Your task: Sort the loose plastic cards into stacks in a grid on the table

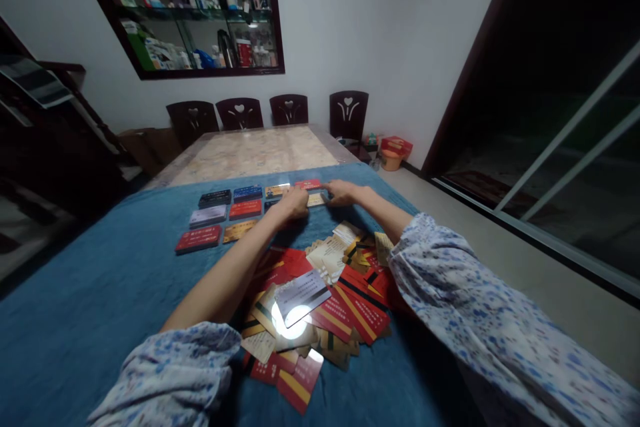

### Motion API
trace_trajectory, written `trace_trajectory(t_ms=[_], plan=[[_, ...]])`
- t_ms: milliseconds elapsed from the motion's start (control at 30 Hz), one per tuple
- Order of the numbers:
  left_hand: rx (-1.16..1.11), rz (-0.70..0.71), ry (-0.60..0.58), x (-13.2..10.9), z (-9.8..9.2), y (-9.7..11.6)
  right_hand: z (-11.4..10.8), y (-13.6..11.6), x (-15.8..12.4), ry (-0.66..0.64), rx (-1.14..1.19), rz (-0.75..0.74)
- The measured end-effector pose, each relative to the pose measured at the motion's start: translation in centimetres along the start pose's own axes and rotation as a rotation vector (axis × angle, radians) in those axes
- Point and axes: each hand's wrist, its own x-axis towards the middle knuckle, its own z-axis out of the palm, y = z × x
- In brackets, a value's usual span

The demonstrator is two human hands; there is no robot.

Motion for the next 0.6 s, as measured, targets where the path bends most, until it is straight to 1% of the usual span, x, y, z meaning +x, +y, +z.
trace_trajectory(t_ms=[133,267,433,600], plan=[[0.04,-0.002,0.042,-1.0,-0.2,0.2,-0.3,0.7,-2.3,0.063,0.013,0.019],[0.035,0.018,0.103,-2.2,-0.1,0.7,-0.3,1.0,-5.1,0.136,-0.016,0.024],[-0.004,0.045,0.163,-3.8,0.1,1.5,0.1,1.2,-8.1,0.197,-0.037,0.023],[-0.013,0.072,0.191,-5.4,0.1,2.5,0.7,1.2,-10.6,0.243,-0.035,0.035]])
